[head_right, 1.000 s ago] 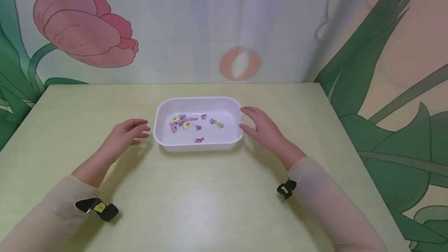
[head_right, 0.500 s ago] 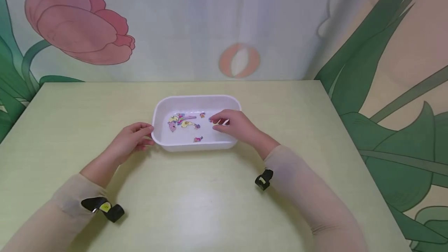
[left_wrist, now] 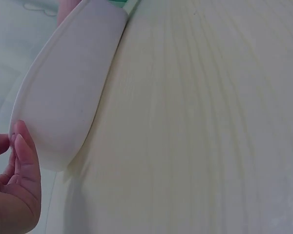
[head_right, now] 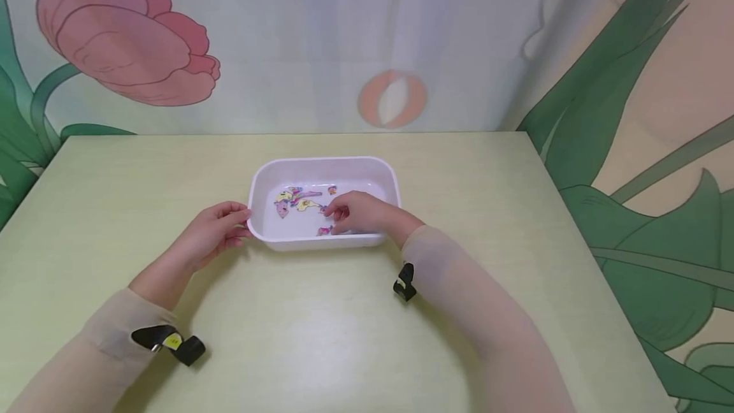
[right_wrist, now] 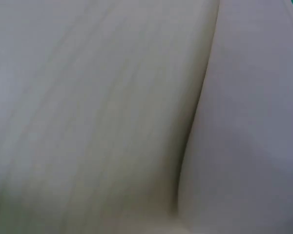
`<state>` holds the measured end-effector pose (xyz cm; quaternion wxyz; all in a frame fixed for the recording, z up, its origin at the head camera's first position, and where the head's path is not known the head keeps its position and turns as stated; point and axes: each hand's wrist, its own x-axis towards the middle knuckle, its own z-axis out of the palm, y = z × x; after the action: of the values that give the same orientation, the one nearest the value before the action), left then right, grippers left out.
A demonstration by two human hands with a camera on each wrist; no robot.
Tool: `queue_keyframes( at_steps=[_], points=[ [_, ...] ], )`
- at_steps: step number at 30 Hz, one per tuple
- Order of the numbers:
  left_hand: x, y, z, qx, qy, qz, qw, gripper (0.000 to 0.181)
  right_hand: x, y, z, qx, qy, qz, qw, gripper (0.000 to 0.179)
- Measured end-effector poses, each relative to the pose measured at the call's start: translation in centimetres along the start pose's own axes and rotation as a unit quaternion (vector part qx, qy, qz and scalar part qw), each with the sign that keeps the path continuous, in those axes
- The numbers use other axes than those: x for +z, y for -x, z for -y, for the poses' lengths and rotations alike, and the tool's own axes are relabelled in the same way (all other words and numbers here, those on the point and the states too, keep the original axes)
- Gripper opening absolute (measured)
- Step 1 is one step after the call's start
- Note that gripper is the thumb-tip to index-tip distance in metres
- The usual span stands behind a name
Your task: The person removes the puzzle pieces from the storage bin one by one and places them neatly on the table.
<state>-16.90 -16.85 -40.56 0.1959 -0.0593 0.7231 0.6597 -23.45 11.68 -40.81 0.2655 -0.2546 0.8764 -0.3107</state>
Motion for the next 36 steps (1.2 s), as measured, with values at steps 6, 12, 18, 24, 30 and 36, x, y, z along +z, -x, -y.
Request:
queue_keyframes(
  at_steps=[6, 12, 18, 24, 30, 36],
  points=[
    [0.2, -0.2, -0.6, 0.006, -0.001, 0.004, 1.0000, 0.039, 0.1, -0.5, -0.1, -0.019, 0.044, 0.023, 0.9986, 0.026],
    [-0.2, -0.2, -1.2, 0.034, -0.054, 0.007, 0.9980, 0.055, 0.1, -0.8, 0.0, -0.028, 0.076, 0.005, 0.9967, 0.013],
    [0.0, 0.3, -2.0, 0.094, -0.300, -0.012, 0.9492, 0.058, 0.1, -0.8, 0.3, -0.046, 0.091, -0.007, 0.9948, 0.004],
    [1.8, 0.0, -2.2, 0.155, -0.520, -0.040, 0.8389, 0.060, 0.0, -0.9, 0.4, -0.054, 0.108, -0.012, 0.9926, 0.003],
    [3.2, -0.2, -2.3, 0.131, -0.582, -0.032, 0.8022, 0.086, 0.1, -1.1, 0.5, -0.041, 0.136, -0.014, 0.9898, 0.005],
    [3.2, -0.4, -2.0, 0.130, -0.594, -0.031, 0.7931, 0.102, 0.2, -1.1, 0.5, -0.027, 0.140, -0.020, 0.9896, 0.007]
  ],
)
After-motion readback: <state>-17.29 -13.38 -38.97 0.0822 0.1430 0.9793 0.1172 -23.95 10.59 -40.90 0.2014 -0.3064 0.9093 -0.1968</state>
